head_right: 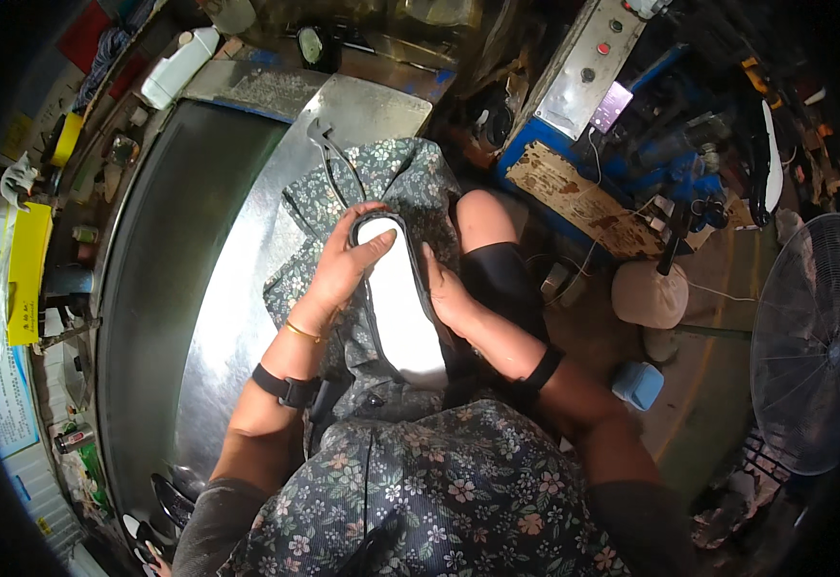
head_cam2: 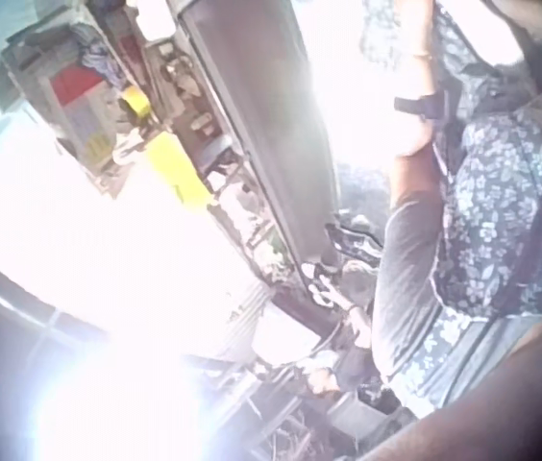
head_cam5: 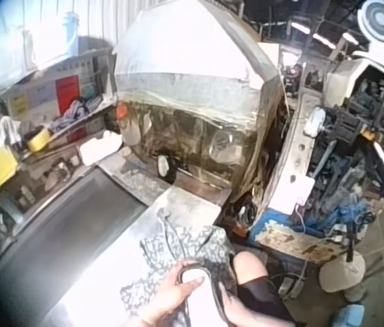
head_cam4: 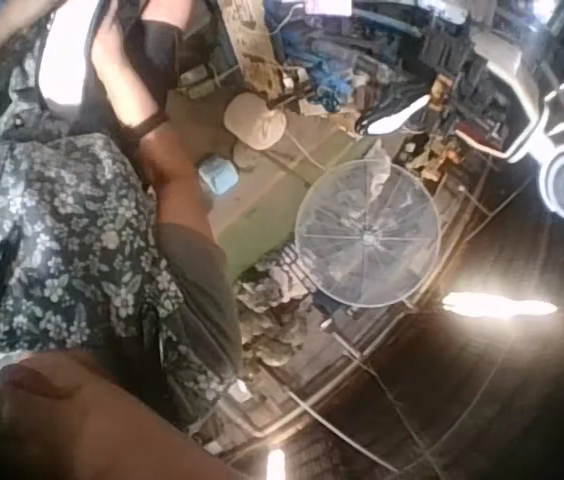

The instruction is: The recorder is inspecting and preparing shoes for further manufacturing processes, using scissors to trim excess material.

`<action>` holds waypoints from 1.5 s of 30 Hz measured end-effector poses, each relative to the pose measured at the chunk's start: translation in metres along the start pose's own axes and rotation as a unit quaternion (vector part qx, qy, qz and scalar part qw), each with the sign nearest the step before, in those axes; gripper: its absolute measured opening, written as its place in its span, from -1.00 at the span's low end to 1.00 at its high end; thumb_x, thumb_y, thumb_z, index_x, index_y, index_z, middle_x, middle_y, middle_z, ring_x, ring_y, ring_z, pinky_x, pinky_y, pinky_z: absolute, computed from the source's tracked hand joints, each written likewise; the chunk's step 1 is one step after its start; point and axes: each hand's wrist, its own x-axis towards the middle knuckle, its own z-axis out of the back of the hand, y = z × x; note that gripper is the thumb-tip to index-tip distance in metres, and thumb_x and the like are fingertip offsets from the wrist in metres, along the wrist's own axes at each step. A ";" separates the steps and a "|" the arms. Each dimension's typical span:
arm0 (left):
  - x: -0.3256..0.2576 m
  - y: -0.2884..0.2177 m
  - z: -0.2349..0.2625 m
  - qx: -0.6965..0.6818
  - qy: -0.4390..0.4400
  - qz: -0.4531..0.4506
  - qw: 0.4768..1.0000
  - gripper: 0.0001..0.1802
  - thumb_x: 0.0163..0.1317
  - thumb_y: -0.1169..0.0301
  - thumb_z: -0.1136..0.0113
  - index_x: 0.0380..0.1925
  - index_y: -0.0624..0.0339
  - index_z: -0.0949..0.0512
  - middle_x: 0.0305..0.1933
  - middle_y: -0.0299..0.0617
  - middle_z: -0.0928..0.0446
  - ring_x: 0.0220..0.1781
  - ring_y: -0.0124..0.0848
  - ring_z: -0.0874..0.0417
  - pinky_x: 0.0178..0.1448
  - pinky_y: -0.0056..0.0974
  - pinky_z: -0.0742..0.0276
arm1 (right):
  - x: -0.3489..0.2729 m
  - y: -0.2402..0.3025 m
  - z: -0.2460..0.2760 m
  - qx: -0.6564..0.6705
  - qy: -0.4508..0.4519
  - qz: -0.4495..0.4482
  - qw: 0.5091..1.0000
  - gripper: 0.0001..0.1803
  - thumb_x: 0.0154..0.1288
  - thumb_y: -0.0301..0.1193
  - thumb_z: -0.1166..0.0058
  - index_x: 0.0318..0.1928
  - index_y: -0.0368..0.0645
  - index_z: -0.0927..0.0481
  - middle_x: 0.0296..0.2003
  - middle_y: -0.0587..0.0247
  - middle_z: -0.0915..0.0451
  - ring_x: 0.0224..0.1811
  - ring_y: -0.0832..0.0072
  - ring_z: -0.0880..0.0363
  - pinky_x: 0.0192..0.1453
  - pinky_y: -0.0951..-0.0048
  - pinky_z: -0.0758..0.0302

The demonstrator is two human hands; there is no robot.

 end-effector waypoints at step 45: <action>-0.053 0.022 0.006 0.254 -0.127 -0.023 0.959 -0.24 0.48 -0.01 0.27 0.36 0.50 -0.03 0.32 0.36 -0.28 0.40 0.06 -0.28 0.44 -0.13 -0.19 | -0.024 -0.004 -0.004 -0.218 0.109 0.241 0.939 -0.17 0.47 -0.24 0.02 0.45 -0.43 0.17 0.35 -0.07 -0.19 0.38 0.33 -0.19 0.41 0.38 -0.17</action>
